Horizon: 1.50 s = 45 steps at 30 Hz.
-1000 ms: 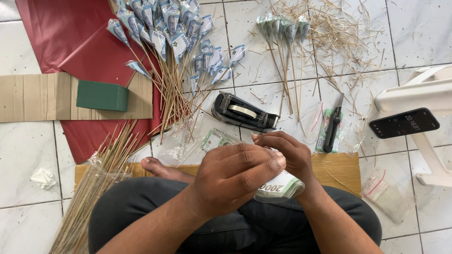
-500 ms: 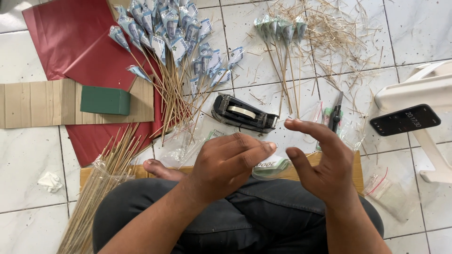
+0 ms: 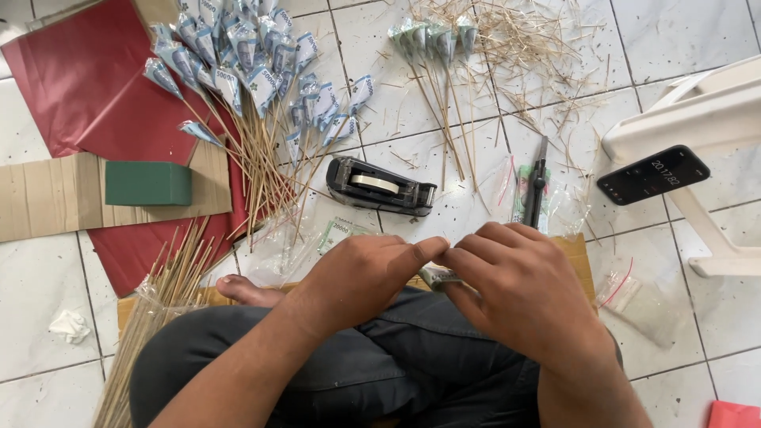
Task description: The person sits on the floor and folds small pieces of paper around the ends of thin wooden sticks. They use a stapler to secure the folded paper onto the sticks, creating small decorative items.
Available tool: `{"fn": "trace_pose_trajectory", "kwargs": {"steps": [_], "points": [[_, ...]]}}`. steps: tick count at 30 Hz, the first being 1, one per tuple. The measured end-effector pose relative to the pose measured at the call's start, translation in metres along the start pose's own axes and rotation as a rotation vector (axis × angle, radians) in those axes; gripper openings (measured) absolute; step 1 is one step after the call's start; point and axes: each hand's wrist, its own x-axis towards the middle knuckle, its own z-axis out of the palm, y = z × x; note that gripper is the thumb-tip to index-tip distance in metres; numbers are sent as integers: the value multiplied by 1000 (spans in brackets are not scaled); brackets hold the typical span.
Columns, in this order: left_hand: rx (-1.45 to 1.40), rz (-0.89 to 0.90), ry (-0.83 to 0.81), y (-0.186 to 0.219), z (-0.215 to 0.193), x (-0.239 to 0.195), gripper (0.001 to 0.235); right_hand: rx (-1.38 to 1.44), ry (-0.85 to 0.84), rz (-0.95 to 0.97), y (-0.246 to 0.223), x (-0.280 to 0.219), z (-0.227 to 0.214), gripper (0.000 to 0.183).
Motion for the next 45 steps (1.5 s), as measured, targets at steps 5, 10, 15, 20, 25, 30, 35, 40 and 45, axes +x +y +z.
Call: {"fn": "trace_pose_trajectory", "kwargs": {"steps": [5,10,15,20,25,30,35,40,45], "points": [[-77,-131,20,-12,-19,4,43,325,143,100,12,14,37,1],[-45,-205,228,-33,-34,3,9,819,312,400,25,19,68,11],[-13,-170,142,-42,-35,-4,6,926,98,459,27,23,77,19],[-13,-144,93,-37,-37,-5,7,1047,21,364,15,30,73,29],[-49,-143,91,-31,-42,-5,7,1128,93,311,14,26,97,25],[-36,-134,120,-26,-47,-1,6,1109,225,329,11,25,99,15],[68,-123,112,-27,-50,-1,6,1165,190,353,8,33,87,17],[89,-139,85,-30,-49,-4,5,1124,128,409,20,24,90,15],[-21,-166,52,-21,-59,3,17,1140,164,468,15,27,92,14]]}}
